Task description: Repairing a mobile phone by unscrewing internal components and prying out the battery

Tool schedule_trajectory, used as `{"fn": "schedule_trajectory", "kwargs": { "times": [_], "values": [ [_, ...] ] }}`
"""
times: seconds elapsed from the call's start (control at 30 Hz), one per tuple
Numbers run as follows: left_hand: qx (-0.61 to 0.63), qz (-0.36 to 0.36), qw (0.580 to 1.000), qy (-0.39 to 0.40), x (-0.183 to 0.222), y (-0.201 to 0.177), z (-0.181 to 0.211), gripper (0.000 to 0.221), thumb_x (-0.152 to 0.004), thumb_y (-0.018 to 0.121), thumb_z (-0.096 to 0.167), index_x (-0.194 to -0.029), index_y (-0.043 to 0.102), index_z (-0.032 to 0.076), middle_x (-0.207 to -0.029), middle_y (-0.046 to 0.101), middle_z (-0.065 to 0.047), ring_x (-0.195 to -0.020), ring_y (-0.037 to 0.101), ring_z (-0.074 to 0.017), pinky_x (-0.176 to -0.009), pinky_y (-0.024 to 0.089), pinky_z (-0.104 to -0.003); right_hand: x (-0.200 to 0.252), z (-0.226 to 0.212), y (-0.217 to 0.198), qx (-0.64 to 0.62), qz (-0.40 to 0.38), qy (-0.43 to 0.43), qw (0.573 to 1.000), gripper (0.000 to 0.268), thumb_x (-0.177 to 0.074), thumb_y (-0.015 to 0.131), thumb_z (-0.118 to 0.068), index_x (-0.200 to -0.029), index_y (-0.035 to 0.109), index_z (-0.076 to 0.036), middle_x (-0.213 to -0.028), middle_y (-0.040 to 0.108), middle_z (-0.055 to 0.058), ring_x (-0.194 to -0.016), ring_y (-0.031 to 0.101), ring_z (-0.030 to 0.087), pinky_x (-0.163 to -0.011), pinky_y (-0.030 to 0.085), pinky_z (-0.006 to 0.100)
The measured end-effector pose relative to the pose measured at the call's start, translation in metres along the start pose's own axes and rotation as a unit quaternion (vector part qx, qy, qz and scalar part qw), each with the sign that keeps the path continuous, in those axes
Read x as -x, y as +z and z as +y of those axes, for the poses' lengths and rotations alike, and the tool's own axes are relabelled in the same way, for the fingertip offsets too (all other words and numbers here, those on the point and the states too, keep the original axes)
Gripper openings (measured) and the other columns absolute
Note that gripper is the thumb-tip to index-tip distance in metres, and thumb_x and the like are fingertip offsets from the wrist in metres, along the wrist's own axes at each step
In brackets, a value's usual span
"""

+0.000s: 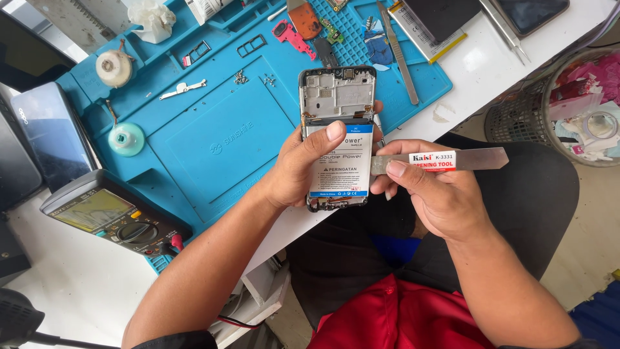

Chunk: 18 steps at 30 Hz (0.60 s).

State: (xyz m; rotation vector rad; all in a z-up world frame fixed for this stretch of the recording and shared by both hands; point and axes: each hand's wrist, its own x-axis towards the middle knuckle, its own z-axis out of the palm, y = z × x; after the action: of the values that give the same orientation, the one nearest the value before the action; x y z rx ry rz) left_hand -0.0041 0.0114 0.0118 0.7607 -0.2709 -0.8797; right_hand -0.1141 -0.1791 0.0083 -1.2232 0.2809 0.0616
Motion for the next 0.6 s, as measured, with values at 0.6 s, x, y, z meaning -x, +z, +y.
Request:
{"fn": "schedule_trajectory", "kwargs": {
  "times": [0.6],
  "values": [
    [-0.112, 0.025, 0.993, -0.003, 0.002, 0.002, -0.003, 0.078, -0.087, 0.067, 0.061, -0.143, 0.058, 0.008, -0.116, 0.073, -0.010, -0.101, 0.072, -0.0244, -0.087, 0.059, -0.037, 0.006, -0.010, 0.017, 0.159, 0.004, -0.019, 0.987, 0.038, -0.100, 0.059, -0.026, -0.124, 0.063, 0.003, -0.087, 0.070, 0.014, -0.071, 0.067, 0.017, -0.067, 0.056, 0.024]
  ]
}}
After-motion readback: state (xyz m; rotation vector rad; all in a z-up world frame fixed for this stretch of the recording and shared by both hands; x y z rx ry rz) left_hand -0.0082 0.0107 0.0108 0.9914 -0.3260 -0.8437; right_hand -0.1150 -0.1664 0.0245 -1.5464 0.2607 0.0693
